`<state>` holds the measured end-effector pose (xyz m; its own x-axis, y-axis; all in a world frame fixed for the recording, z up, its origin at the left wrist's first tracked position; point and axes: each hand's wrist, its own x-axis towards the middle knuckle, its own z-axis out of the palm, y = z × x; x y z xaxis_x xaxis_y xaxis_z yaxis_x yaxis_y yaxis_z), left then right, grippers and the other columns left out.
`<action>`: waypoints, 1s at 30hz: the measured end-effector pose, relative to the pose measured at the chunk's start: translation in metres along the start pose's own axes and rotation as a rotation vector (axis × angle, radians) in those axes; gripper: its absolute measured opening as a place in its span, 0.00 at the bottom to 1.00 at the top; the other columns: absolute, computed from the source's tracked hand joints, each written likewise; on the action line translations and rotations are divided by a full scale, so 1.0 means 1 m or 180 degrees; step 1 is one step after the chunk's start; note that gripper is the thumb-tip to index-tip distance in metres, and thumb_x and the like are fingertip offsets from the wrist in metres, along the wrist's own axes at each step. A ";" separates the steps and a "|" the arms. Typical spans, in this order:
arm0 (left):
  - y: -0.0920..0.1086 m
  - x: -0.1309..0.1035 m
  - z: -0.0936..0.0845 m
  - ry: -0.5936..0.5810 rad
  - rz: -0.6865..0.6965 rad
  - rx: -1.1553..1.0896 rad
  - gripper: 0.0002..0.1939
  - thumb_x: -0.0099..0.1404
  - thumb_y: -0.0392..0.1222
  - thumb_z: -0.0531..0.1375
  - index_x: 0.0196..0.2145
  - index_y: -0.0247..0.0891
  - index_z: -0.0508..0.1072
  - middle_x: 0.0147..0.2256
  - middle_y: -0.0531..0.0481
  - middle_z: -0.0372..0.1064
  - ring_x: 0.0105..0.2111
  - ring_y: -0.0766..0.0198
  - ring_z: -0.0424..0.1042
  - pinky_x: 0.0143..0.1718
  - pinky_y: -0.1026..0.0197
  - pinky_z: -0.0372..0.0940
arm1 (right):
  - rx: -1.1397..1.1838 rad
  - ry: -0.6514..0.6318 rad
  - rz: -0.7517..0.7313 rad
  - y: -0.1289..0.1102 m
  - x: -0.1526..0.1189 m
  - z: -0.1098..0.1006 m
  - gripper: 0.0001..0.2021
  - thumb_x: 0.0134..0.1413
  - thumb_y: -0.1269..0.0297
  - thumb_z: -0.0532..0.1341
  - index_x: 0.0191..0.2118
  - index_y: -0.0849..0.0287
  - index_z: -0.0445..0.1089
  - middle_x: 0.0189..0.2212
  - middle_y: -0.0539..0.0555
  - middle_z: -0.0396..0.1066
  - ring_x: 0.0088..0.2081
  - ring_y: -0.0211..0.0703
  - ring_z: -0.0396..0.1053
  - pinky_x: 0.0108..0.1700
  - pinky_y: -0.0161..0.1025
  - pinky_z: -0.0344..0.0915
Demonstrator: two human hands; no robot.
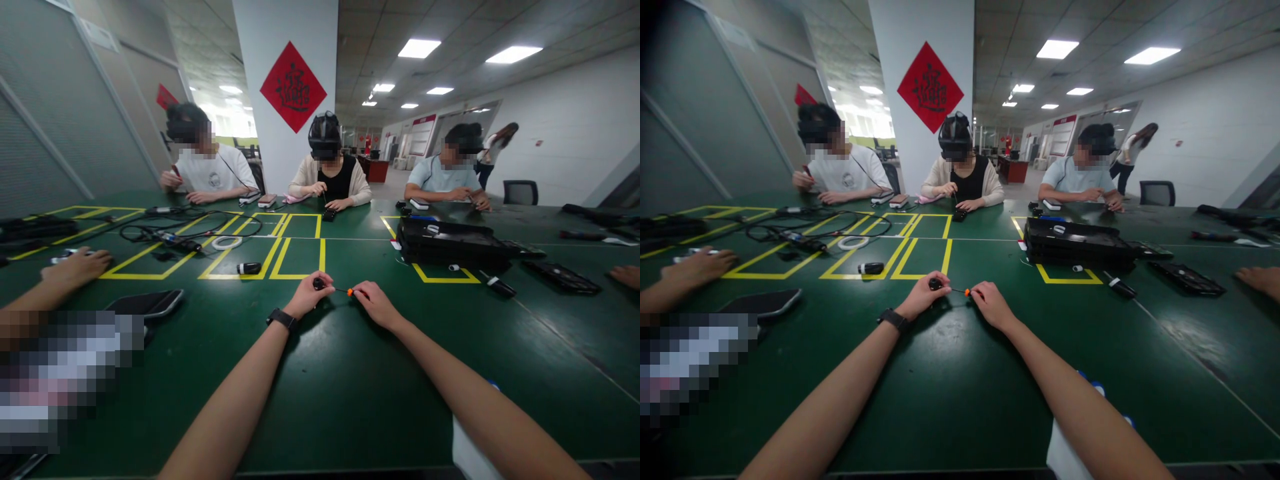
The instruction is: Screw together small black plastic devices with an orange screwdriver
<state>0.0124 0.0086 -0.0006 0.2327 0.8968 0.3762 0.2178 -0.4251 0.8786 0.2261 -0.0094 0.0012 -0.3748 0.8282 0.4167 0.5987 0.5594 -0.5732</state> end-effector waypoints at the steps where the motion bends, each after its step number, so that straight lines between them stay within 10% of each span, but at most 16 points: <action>1: 0.000 0.000 0.000 -0.0002 0.0014 -0.0012 0.14 0.50 0.45 0.62 0.33 0.36 0.68 0.30 0.52 0.67 0.31 0.67 0.66 0.36 0.62 0.61 | 0.0007 0.0005 -0.0003 0.000 0.000 0.000 0.10 0.57 0.64 0.51 0.36 0.58 0.69 0.34 0.54 0.68 0.40 0.42 0.62 0.45 0.41 0.57; 30: 0.000 -0.001 0.004 0.0179 -0.0048 0.0206 0.15 0.54 0.48 0.59 0.36 0.38 0.67 0.27 0.54 0.66 0.27 0.69 0.65 0.32 0.64 0.60 | -0.0005 0.0173 0.0113 -0.003 -0.001 0.000 0.09 0.55 0.64 0.53 0.36 0.59 0.69 0.34 0.54 0.67 0.39 0.42 0.62 0.44 0.41 0.58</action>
<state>0.0160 0.0069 -0.0022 0.1759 0.9079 0.3806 0.2822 -0.4169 0.8640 0.2248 -0.0122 0.0027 -0.3143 0.8443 0.4340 0.6121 0.5297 -0.5871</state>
